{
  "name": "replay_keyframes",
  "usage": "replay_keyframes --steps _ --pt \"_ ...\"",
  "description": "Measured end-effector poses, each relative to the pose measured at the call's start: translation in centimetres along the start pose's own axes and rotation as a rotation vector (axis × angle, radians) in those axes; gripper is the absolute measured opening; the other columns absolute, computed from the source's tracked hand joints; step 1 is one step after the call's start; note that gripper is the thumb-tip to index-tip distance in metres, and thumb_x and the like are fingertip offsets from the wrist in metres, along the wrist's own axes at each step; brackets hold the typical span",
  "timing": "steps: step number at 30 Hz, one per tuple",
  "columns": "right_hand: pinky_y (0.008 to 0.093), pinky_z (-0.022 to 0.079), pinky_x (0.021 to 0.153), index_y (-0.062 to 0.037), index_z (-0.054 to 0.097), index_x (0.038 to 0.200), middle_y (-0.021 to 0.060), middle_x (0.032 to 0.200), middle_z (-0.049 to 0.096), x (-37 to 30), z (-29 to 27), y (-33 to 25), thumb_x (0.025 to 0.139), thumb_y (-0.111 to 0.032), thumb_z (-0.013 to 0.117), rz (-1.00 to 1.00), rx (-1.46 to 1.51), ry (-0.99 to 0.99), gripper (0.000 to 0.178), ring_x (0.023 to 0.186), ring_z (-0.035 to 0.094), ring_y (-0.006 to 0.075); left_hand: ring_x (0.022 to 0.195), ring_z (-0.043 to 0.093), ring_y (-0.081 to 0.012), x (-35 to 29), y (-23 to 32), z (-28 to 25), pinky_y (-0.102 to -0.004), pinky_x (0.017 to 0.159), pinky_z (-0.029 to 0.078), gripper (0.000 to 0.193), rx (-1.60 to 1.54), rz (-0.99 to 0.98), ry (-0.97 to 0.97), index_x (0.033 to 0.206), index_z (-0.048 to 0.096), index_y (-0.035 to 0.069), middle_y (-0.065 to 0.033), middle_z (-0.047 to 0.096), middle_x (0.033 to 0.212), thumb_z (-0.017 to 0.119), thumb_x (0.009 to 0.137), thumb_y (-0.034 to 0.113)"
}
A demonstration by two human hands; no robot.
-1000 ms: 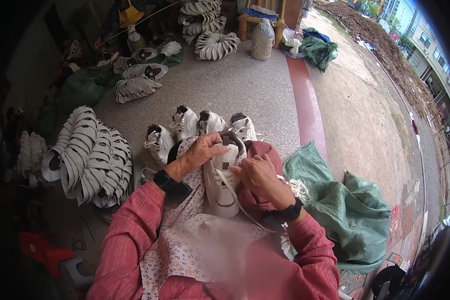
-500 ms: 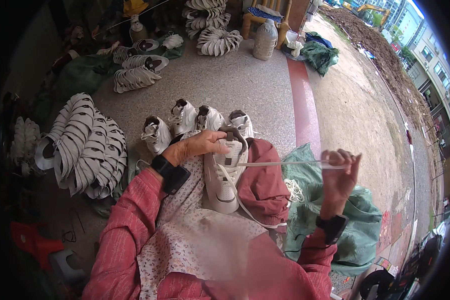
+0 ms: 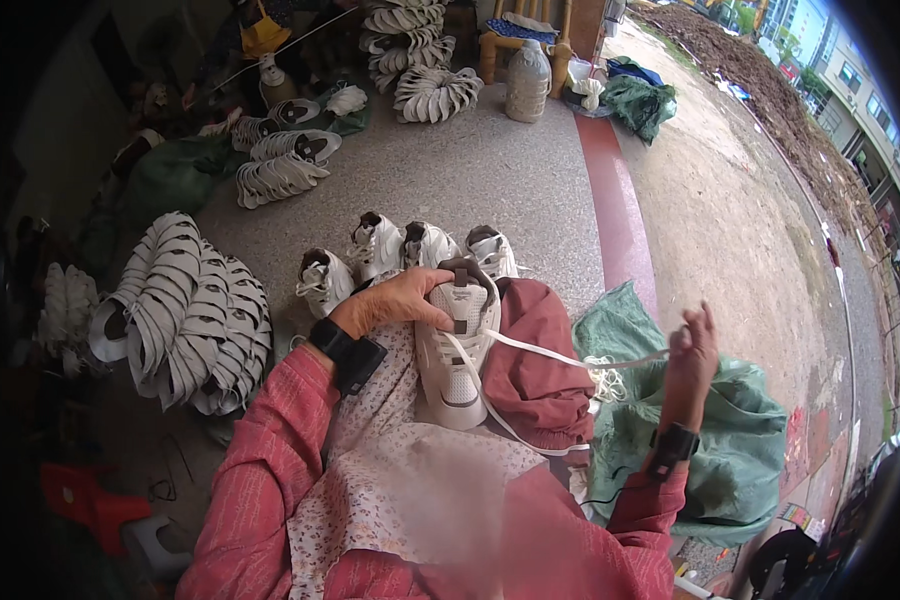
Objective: The person sits on the floor and threads white shoelaces through the eyelets of a white sneaker held in their lap. They pull the laces tight and adjust the tongue of the shoe. The person then picks up a second shoe and begins the same lacing process.
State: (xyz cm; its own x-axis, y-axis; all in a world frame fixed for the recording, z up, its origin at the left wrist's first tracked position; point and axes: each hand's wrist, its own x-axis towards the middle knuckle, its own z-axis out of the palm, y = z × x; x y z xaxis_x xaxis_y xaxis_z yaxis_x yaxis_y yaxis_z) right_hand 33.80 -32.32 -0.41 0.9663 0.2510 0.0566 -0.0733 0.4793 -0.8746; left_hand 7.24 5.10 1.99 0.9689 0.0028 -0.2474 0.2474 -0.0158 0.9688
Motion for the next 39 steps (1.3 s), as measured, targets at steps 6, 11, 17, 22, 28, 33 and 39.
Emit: replay_keyframes --steps 6,11,17,22,28,33,39 --pt "0.0185 0.041 0.053 -0.0038 0.07 0.105 0.0027 0.089 0.071 -8.2 12.8 3.7 0.097 -0.01 0.064 -0.058 -0.529 -0.554 0.011 0.06 0.049 0.0009 0.105 0.062 -0.0121 0.1 0.3 0.5 -0.0268 0.095 0.048 0.06 -0.022 -0.027 0.011 0.13 0.058 0.0 -0.0047 0.068 0.117 0.081 0.075 0.004" --pt "0.032 0.051 0.062 -0.0047 0.072 0.1 0.0061 0.081 0.064 -10.5 15.8 7.7 0.087 -0.007 0.072 -0.407 -0.824 -0.749 0.014 0.07 0.064 0.0216 0.102 0.063 -0.0111 0.1 1.0 1.0 -0.0263 0.093 0.049 0.058 -0.024 -0.044 0.025 0.129 0.058 0.001 -0.0033 0.069 0.113 0.08 0.076 0.003" --pt "0.0345 0.051 0.063 -0.0046 0.072 0.094 0.0097 0.087 0.063 -11.1 16.5 8.5 0.084 -0.005 0.072 -0.544 -0.924 -0.741 0.01 0.073 0.065 0.0263 0.1 0.063 -0.0099 0.4 0.6 0.8 -0.0253 0.091 0.05 0.059 -0.012 -0.036 0.015 0.132 0.057 0.001 -0.0025 0.069 0.112 0.079 0.077 0.002" --pt "0.0359 0.051 0.062 -0.0059 0.071 0.093 0.0087 0.085 0.061 -11.7 17.0 7.6 0.081 -0.005 0.073 -0.653 -0.978 -0.761 0.012 0.073 0.064 0.0267 0.1 0.063 -0.0098 0.4 0.3 0.6 -0.0255 0.091 0.05 0.061 0.0 -0.032 0.014 0.133 0.056 0.001 -0.0023 0.069 0.113 0.079 0.077 0.002" --pt "0.037 0.05 0.061 -0.0057 0.069 0.089 0.009 0.082 0.058 -11.9 17.1 7.5 0.079 -0.001 0.072 -0.681 -0.966 -0.763 0.011 0.073 0.063 0.0285 0.096 0.065 -0.0111 0.2 0.4 1.0 -0.0258 0.087 0.052 0.056 -0.083 -0.009 0.044 0.126 0.06 -0.001 -0.0042 0.07 0.107 0.082 0.074 0.002" --pt "0.0366 0.05 0.061 -0.0048 0.069 0.089 0.0091 0.084 0.057 -11.9 17.0 7.8 0.078 0.001 0.07 -0.668 -0.974 -0.801 0.012 0.073 0.062 0.029 0.1 0.062 -0.0096 0.1 0.8 0.8 -0.0257 0.091 0.05 0.059 -0.003 -0.018 0.017 0.131 0.058 0.001 -0.0016 0.068 0.113 0.081 0.076 0.005" --pt "0.034 0.052 0.068 -0.0046 0.07 0.093 0.0082 0.089 0.057 -10.5 16.5 8.2 0.079 0.001 0.069 -0.555 -0.827 -0.976 0.015 0.08 0.063 0.026 0.1 0.062 -0.0098 0.2 0.6 0.5 -0.0256 0.091 0.05 0.059 0.027 -0.022 0.003 0.13 0.058 0.001 -0.0013 0.068 0.113 0.081 0.075 0.005"
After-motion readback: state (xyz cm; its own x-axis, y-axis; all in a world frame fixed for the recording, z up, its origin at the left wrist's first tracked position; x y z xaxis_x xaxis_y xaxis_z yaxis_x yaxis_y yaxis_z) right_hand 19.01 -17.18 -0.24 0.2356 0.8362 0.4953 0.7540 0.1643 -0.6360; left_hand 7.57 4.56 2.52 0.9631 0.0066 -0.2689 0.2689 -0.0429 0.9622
